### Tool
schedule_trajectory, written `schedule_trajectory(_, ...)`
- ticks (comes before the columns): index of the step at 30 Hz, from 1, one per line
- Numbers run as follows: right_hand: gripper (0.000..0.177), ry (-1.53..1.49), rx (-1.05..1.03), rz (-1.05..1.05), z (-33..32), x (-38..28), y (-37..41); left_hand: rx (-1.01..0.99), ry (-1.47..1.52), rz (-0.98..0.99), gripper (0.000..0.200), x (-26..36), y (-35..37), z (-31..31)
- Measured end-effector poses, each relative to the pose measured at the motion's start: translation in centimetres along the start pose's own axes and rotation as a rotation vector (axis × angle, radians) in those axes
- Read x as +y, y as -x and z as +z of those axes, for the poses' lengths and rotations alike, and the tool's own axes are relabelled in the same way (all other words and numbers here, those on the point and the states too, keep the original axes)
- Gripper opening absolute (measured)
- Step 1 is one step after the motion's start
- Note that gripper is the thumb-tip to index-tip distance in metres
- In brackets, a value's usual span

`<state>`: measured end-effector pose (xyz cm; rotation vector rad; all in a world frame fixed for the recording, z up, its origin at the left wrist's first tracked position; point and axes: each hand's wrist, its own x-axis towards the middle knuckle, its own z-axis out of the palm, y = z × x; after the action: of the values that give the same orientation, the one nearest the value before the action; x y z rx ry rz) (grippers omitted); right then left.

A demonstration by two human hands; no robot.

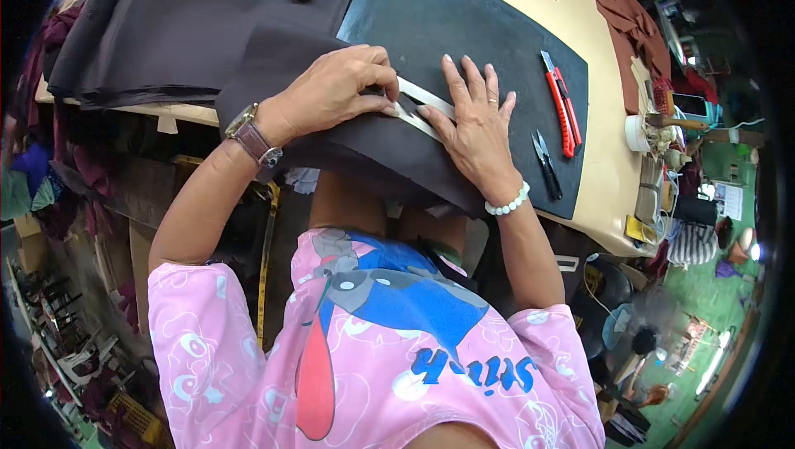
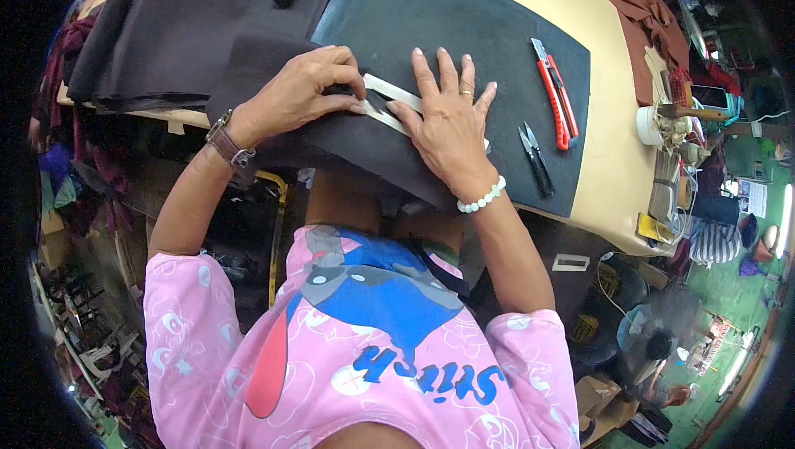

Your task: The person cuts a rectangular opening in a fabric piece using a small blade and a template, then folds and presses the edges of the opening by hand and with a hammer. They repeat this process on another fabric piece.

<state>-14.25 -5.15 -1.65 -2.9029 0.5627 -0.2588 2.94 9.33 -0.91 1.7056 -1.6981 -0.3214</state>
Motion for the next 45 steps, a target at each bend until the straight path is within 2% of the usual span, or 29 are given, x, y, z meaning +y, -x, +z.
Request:
schedule_trajectory(9, 0.061, -0.028, 0.068, -0.093, 1.3, -1.6, -1.8, 0.168, -0.117, 0.017, 0.024, -0.1, 0.8, 0.8)
schedule_trajectory(15, 0.072, -0.072, 0.021, -0.215, 0.3, -0.6, -0.9, 0.167, -0.131, 0.011, 0.032, 0.2, 1.7, 0.7)
schedule_trajectory(17, 0.076, -0.169, -0.031, -0.225, -0.4, 0.1, -0.8, 0.154, -0.149, -0.017, 0.037, 0.9, 2.5, 0.6)
schedule_trajectory(19, 0.078, -0.203, -0.064, -0.247, -1.4, 0.4, -0.7, 0.239, -0.169, -0.016, 0.036, 1.4, 3.2, 1.4)
schedule_trajectory(22, 0.073, -0.286, -0.040, -0.292, -1.5, 0.3, -2.1, 0.352, -0.190, -0.022, 0.030, 1.8, 4.1, 2.7)
schedule_trajectory(23, 0.061, -0.393, -0.011, -0.282, -1.5, -0.3, -2.8, 0.383, -0.205, -0.020, 0.028, 1.8, 4.4, 3.1)
schedule_trajectory(26, 0.048, -0.320, -0.062, -0.270, -1.6, -3.2, -4.7, 0.479, -0.368, 0.018, 0.023, 2.7, 4.6, 3.2)
schedule_trajectory(28, 0.028, -0.389, -0.179, -0.174, -1.7, -4.5, -6.3, 0.526, -0.507, 0.039, 0.022, 3.3, 4.1, 3.1)
schedule_trajectory(30, 0.024, -0.626, -0.134, -0.155, -1.8, -4.3, -8.3, 0.633, -0.560, 0.028, 0.022, 4.5, 2.9, 3.1)
schedule_trajectory(32, 0.023, -0.955, 0.195, -0.009, -2.4, -3.6, -10.0, 0.730, -0.527, 0.003, 0.025, 7.0, 1.1, 2.8)
schedule_trajectory(33, 0.021, -1.120, 0.291, 0.116, -3.2, -3.2, -10.5, 0.746, -0.512, 0.011, 0.032, 8.0, 0.2, 2.6)
schedule_trajectory(34, 0.022, -1.382, 0.388, 0.141, -3.6, -2.6, -10.9, 0.750, -0.497, 0.003, 0.038, 9.0, -0.7, 2.6)
schedule_trajectory(36, 0.023, -1.546, 0.502, 0.287, -5.2, -1.1, -9.6, 0.728, -0.550, -0.056, 0.041, 10.1, -2.8, 3.0)
schedule_trajectory(38, 0.025, -1.704, 0.595, 0.301, -5.5, 0.1, -7.6, 0.722, -0.616, -0.056, 0.038, 9.8, -4.4, 3.7)
schedule_trajectory(39, 0.029, -1.720, 0.636, 0.227, -5.4, 0.9, -6.5, 0.714, -0.648, -0.054, 0.036, 9.5, -5.2, 4.1)
schedule_trajectory(42, 0.019, -1.598, 0.739, 0.377, -5.4, 4.0, -3.6, 0.624, -0.636, 0.044, 0.030, 7.5, -6.0, 5.7)
schedule_trajectory(43, 0.016, -1.572, 0.845, 0.305, -5.3, 5.6, -3.1, 0.603, -0.580, 0.079, 0.023, 7.3, -6.1, 6.1)
schedule_trajectory(44, 0.019, -1.346, 0.861, 0.422, -3.7, 9.8, -2.1, 0.570, -0.542, 0.101, 0.022, 7.2, -6.1, 6.3)
schedule_trajectory(45, 0.025, -1.273, 0.918, 0.418, -4.4, 10.7, -1.0, 0.538, -0.506, 0.122, 0.020, 7.2, -6.0, 6.4)
